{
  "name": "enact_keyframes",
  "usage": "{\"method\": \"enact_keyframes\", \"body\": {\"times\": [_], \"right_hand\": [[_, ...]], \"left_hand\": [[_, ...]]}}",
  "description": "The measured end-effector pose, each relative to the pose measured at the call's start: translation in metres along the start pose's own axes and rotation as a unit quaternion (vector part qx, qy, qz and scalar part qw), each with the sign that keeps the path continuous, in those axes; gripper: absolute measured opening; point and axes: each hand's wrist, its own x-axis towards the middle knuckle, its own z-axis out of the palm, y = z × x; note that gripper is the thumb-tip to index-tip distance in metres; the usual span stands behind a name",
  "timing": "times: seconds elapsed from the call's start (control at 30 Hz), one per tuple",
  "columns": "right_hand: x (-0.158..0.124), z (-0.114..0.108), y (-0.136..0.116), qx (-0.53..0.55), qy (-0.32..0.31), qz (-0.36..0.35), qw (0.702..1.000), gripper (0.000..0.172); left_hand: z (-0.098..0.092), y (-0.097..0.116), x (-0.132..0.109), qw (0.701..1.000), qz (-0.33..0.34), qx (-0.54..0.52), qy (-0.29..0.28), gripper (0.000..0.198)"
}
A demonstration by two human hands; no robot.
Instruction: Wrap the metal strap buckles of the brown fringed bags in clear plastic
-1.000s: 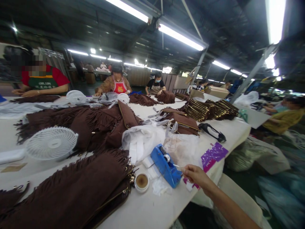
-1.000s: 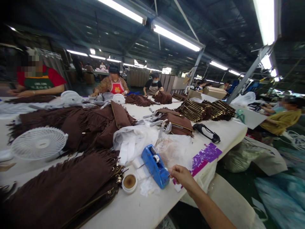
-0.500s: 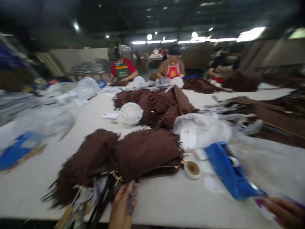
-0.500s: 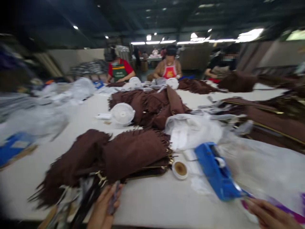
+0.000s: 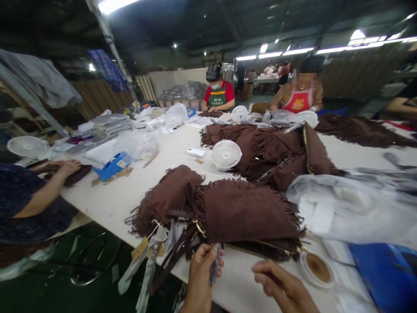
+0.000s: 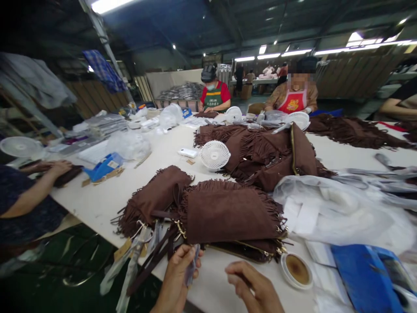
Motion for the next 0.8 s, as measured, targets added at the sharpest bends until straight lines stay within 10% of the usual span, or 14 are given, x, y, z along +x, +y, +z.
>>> {"method": "enact_keyframes", "body": {"times": [0.23,0.8], "right_hand": [[0.066,0.047,-0.043,-0.036,-0.085,-0.147,0.985,0.025],[0.082,0.060,-0.068,-0.353,-0.105,-0.114,0.923,0.025]], "left_hand": [[0.000,-0.007,-0.003,1.000,0.001,0.018,0.018,0.037],[-0.001,-0.011,-0.001,0.998,0.058,0.023,0.020,0.029]]}}
